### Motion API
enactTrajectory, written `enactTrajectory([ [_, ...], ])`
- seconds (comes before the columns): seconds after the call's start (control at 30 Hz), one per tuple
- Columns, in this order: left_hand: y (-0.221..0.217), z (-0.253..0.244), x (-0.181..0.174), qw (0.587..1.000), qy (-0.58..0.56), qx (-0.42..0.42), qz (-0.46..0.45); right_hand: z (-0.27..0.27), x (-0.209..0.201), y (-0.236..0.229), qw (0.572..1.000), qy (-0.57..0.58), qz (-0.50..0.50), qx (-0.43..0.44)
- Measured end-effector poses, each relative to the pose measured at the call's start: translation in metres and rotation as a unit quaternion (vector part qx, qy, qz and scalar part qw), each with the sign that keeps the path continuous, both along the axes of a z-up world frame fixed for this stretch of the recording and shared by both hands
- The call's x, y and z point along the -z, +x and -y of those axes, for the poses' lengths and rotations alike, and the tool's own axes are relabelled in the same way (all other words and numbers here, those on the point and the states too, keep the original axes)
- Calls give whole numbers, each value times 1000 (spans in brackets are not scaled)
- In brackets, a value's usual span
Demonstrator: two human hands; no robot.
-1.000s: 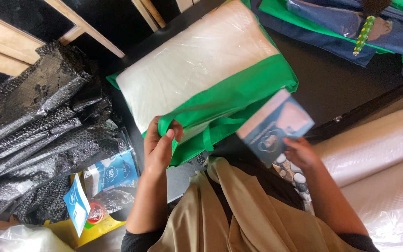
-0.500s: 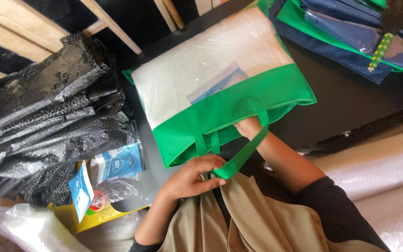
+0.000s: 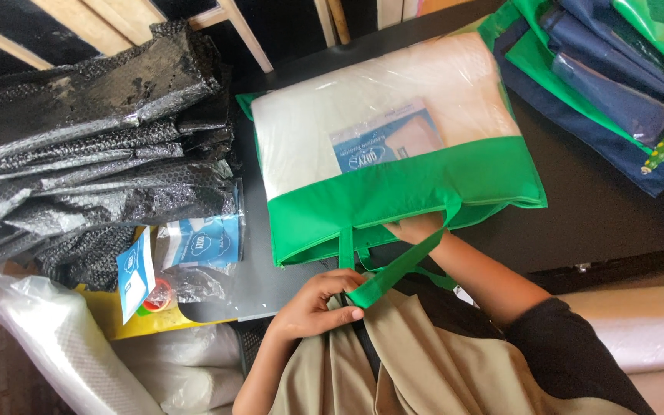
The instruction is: The person opens a green tote bag, dusts its interior and exterior with a feather duster, then places a white foam pad inside. They dust the pad, fold the bag around it, and insert a small blue and white card into the clear window. The person dusts the exterior again and folds the bag closed.
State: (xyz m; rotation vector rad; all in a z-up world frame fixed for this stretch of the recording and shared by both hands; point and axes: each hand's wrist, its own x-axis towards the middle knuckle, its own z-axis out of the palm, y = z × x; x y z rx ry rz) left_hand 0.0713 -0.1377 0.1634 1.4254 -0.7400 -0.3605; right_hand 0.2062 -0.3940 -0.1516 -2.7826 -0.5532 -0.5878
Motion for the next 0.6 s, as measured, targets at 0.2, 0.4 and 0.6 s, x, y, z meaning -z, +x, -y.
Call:
enactTrajectory([
  [0.2, -10, 0, -2, 999, 43, 7, -23, -22, -9, 89, 995, -98, 9, 10],
  [0.4, -9, -79, 55, 971, 114, -182, -108, -71, -70, 32, 992, 11, -115, -42],
  [0.6, 7, -190, 266, 765, 194, -515, -333, -135, -34, -49, 920, 100, -247, -289],
])
